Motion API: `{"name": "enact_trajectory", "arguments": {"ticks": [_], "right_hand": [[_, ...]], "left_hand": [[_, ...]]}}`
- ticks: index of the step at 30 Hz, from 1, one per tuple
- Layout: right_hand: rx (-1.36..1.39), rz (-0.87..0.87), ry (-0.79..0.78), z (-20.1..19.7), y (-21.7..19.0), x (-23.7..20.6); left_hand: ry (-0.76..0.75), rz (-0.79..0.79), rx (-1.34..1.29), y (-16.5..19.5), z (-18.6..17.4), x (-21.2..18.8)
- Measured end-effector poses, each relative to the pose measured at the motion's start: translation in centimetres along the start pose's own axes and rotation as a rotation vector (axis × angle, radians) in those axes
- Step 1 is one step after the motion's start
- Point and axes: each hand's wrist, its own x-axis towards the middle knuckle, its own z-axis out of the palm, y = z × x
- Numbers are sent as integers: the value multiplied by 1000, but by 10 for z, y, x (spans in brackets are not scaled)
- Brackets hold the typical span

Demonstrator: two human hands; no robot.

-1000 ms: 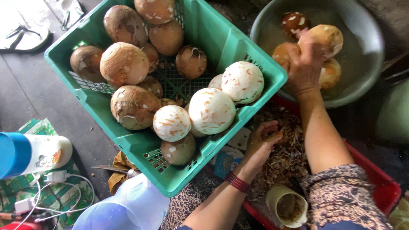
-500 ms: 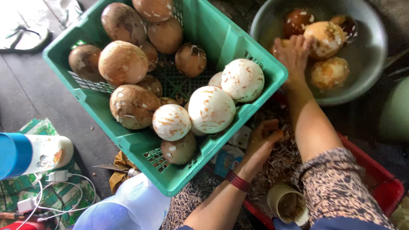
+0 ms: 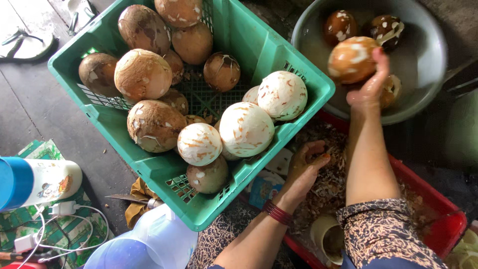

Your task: The person sits on the floor and peels the outer husk off coconuts with a small knife, letting the husk pieces fall into a red tray. They rotate each coconut while cutting, dip finished coconuts in a water bowl, and place the peeled coconuts into a green crate.

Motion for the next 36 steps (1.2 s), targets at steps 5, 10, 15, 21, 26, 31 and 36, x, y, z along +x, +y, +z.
{"name": "enact_trajectory", "arguments": {"ticks": [5,10,15,21,26,31,36], "right_hand": [[314,227,5,-8,-10,-5],[495,121,102,-1,-15,-10],[527,107,-13,6,-16,-16],[542,46,-11,5,-12,-16],[317,23,-308,17,-21,-67],[-458,-235,-355,4,-27,-220],[-1388,-401,-270,-73,-93,-315]], "left_hand": [[4,42,42,3,-1,1],[11,-64,54,17,-5,-6],[-8,-71,110,20,-9,-10],[-9,22,83,7,-9,7],[-168,77,-185,24,-15,4],[-449,58,-690,31,-13,-21],[-454,114,-456,28,-8,-70]]}}
